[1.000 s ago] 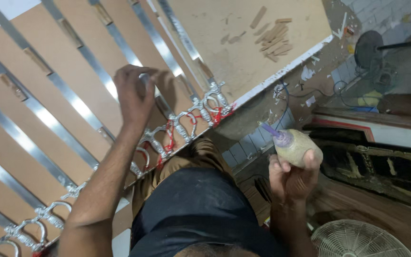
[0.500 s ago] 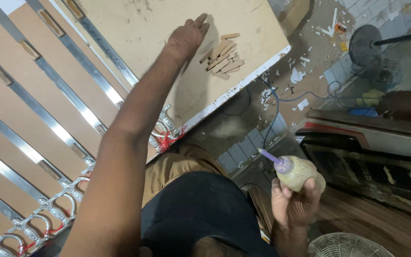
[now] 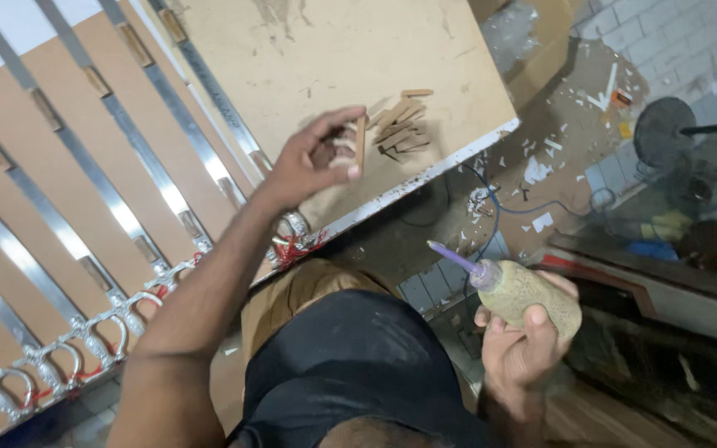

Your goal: The person repeatedly picks small rectangular wooden pieces from a pile, applies glue from a bottle to one face, and places the glued piece onto a vertical board where decorative swords are mounted. The cycle of picking, gluing, and placing continues throughout the clip.

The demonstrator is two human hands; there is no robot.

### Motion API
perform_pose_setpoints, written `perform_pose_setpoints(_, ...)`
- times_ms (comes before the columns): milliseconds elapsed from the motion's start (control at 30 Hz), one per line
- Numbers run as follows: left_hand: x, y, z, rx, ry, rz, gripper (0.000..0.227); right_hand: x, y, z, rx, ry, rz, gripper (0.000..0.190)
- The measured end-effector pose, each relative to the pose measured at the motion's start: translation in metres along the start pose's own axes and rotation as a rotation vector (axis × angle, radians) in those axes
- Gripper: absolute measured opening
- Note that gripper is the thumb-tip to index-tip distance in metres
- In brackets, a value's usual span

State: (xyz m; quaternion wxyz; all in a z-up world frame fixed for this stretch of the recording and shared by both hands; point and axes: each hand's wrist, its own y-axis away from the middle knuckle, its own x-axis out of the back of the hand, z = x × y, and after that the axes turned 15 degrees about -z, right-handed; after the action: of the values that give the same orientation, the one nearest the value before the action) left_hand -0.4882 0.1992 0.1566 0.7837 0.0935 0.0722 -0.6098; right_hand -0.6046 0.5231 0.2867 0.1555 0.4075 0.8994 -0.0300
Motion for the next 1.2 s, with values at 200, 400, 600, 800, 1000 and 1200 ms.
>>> perform_pose_setpoints(200,-0.063,0.123,0.051,-0.392,0.38,-0.016,0.091,-0.055,-0.029,-0.029,0.168,0.345,-0.369,0.059)
perform_pose_setpoints(400,-0.078,0.18,0.059,-0.543,0.38,0.078,0.093,-0.088,-0.046,-0.041,0.265,0.549,-0.721,0.053)
perform_pose_setpoints(600,-0.074,0.218,0.049,-0.591,0.343,0.173,0.095,-0.108,-0.062,-0.04,0.306,0.736,-1.052,0.051)
perform_pose_setpoints(800,-0.06,0.253,0.042,-0.666,0.417,0.196,0.095,-0.148,-0.058,-0.049,0.004,0.494,-1.297,0.065)
perform_pose_setpoints(1000,-0.046,0.289,0.049,-0.692,0.41,0.119,0.095,-0.179,-0.026,-0.019,0.375,0.627,-1.042,0.049)
perform_pose_setpoints(1200,-0.023,0.326,0.058,-0.708,0.386,0.118,0.089,-0.223,0.003,-0.034,0.049,0.488,-1.174,0.059)
